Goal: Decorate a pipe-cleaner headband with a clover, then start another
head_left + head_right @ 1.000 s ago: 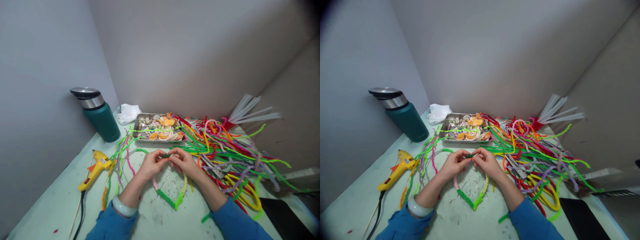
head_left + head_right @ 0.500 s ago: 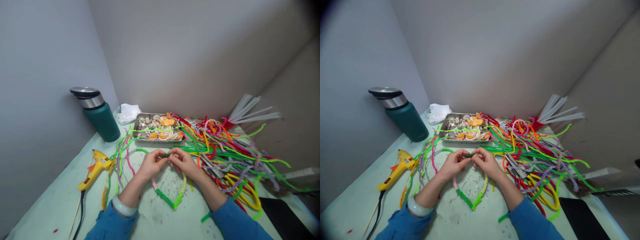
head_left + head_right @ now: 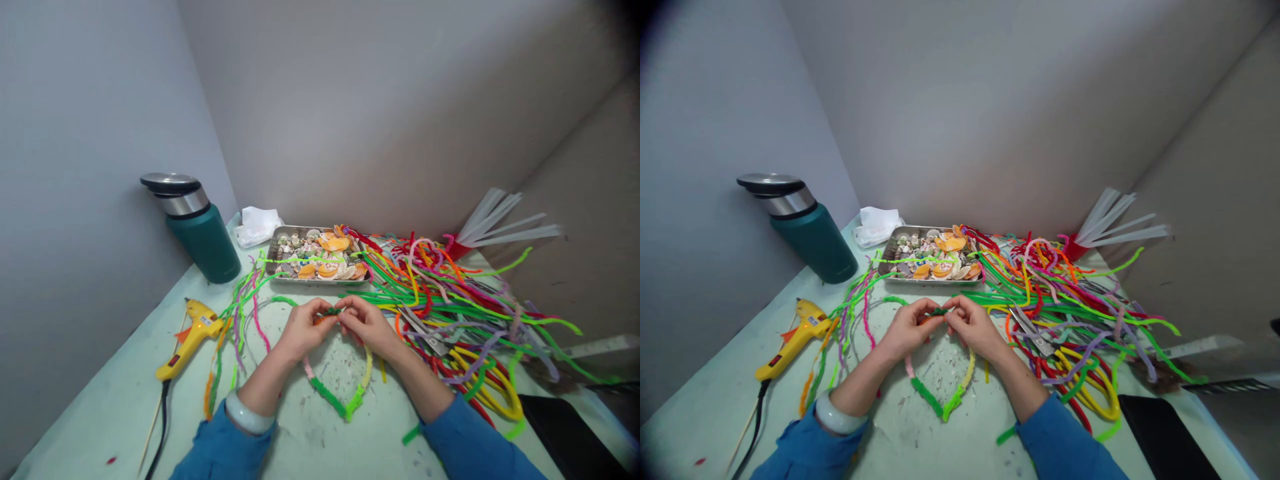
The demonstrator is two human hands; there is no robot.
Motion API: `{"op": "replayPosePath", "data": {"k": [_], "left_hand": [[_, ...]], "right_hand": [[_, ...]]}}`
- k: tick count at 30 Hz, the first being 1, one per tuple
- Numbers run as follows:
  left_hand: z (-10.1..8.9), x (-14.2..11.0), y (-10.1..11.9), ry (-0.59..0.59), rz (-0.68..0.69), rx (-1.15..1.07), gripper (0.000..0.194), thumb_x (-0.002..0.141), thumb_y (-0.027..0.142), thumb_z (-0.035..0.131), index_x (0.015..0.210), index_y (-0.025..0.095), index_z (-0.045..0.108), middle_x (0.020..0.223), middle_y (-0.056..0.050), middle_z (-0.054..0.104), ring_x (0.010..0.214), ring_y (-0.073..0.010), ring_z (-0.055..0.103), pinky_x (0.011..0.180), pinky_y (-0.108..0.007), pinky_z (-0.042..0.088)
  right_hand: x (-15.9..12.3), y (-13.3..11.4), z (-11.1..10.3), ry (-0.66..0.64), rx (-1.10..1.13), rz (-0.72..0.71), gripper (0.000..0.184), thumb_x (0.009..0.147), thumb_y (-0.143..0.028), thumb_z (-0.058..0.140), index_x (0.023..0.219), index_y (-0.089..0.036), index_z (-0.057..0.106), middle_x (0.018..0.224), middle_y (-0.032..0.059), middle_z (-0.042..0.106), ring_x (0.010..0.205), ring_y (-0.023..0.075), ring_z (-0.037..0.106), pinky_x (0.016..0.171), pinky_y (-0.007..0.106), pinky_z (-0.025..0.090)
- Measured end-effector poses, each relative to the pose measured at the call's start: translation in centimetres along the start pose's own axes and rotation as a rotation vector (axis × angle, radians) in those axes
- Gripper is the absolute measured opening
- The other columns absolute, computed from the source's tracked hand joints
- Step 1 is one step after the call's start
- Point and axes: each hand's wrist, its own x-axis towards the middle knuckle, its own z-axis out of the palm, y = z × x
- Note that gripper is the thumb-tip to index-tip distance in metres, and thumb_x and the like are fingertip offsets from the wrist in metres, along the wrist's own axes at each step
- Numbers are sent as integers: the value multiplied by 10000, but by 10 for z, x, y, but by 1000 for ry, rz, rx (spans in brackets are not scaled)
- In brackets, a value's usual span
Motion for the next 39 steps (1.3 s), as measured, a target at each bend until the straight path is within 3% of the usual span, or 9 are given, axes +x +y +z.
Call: {"op": "replayPosePath", "data": {"k": [39], "left_hand": [[2, -1, -4, 3, 29, 59, 178, 752, 312, 563, 843, 161, 592, 732, -10, 635, 542, -88, 509, 505, -187, 391]], "right_hand": [[-1, -2, 1, -5, -14, 5, 189, 804, -313, 507, 943, -186, 498, 527, -74, 528, 320, 46, 374, 324, 153, 282]]}}
